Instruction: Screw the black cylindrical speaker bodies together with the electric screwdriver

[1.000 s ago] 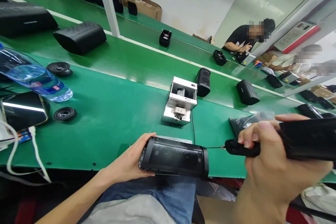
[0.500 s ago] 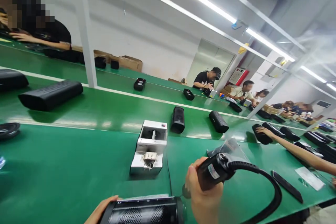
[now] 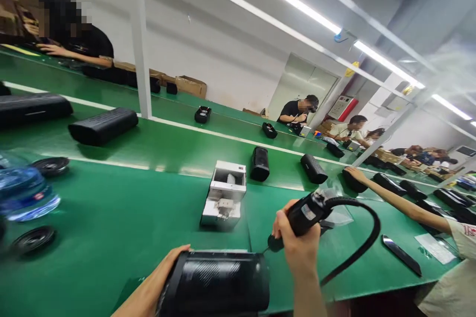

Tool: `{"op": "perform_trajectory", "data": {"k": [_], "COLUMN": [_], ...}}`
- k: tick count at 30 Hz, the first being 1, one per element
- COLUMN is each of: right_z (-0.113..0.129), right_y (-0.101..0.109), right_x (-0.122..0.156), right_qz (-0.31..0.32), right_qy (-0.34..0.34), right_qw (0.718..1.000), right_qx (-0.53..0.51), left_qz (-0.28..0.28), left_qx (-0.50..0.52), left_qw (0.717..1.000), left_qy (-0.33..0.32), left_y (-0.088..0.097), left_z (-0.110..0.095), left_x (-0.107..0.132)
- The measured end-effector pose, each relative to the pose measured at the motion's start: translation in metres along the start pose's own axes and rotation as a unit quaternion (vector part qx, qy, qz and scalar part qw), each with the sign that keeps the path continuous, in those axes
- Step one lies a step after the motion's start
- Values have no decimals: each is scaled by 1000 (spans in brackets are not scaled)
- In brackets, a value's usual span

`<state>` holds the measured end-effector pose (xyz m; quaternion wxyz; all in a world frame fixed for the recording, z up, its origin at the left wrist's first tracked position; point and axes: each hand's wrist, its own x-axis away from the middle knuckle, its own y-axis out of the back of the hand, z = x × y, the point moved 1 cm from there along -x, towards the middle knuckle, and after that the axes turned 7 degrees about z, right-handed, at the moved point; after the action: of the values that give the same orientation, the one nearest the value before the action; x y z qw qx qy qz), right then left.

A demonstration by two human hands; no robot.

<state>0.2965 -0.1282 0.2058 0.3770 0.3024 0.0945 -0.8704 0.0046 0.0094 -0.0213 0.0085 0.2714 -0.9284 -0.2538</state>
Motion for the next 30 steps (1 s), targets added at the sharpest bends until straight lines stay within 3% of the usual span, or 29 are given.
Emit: {"op": "perform_trajectory", "data": {"k": [2, 6, 8, 11, 14, 20, 24, 30], "right_z": [22, 51, 49, 31, 8, -12, -9, 2], "right_y": [-3, -32, -57, -94, -115, -123, -122, -121], "right_x": [-5, -34, -49, -64, -73, -80, -75, -77], "right_qz": [-7, -72, -70, -56, -55, -58, -50, -98], "right_qy": [6, 116, 138, 112, 97, 70, 53, 90], "right_qw": [1000, 991, 988, 990, 993, 996, 997, 991], "right_qx": [9, 5, -30, -63, -46, -15, -4, -2], "left_qz": [28, 50, 55, 55, 54, 58, 59, 56], "left_qx": [4, 34, 47, 49, 51, 54, 52, 51], "left_qw": [1000, 998, 997, 997, 997, 996, 997, 997], "left_qy": [2, -13, -21, -27, -30, -31, -24, -32], "left_y": [7, 20, 21, 18, 16, 17, 18, 18], "left_z": [-16, -36, -37, -35, -32, -32, -33, -34], "left_x": [0, -5, -7, -6, -6, -8, -8, -7]}}
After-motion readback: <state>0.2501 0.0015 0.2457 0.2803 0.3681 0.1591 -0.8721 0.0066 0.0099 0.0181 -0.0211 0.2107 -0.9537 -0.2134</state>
